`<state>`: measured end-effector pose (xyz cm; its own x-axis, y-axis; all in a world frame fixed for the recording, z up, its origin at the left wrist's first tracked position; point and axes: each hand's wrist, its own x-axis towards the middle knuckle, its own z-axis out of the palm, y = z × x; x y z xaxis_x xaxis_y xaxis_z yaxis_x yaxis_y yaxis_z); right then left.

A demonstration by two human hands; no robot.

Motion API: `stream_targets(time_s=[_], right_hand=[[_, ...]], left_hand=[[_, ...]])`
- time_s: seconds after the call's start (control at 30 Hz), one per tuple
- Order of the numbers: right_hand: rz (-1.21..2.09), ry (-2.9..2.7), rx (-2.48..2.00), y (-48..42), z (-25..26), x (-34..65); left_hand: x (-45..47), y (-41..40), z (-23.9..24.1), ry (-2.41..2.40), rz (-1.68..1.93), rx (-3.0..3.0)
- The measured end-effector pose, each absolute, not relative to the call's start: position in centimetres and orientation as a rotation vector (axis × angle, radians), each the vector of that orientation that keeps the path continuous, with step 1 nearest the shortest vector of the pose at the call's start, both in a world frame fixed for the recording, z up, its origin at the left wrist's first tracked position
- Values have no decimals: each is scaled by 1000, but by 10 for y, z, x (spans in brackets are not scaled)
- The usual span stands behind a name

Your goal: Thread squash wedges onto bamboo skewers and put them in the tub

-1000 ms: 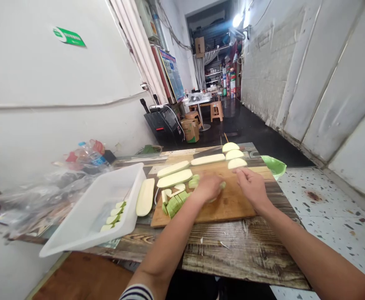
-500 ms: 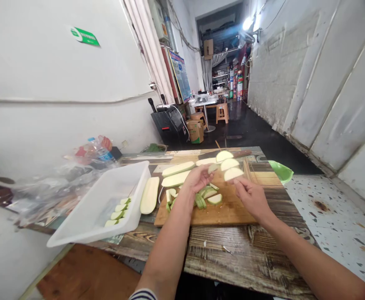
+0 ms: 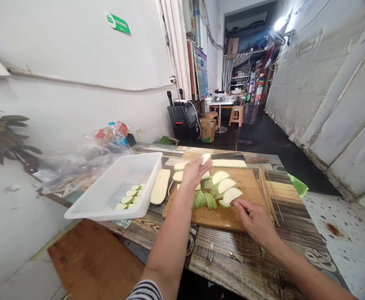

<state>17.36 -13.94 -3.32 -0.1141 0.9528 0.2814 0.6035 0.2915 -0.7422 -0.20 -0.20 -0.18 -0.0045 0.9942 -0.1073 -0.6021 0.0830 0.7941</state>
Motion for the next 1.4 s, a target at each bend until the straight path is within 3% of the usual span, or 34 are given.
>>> stream_targets(time_s=[0.73,1.27,1.4], right_hand=[[618,-1823,-1387,-137,-31,175],[1356,-1358,-1247,-140,-24,173],[1312,-1346,-1276,-138,-26,174]], left_hand=[[-7,-1,-3,809,1286,690],[3,-5,-6,826,1229,792],[6,-9,-2,838,1236,755]])
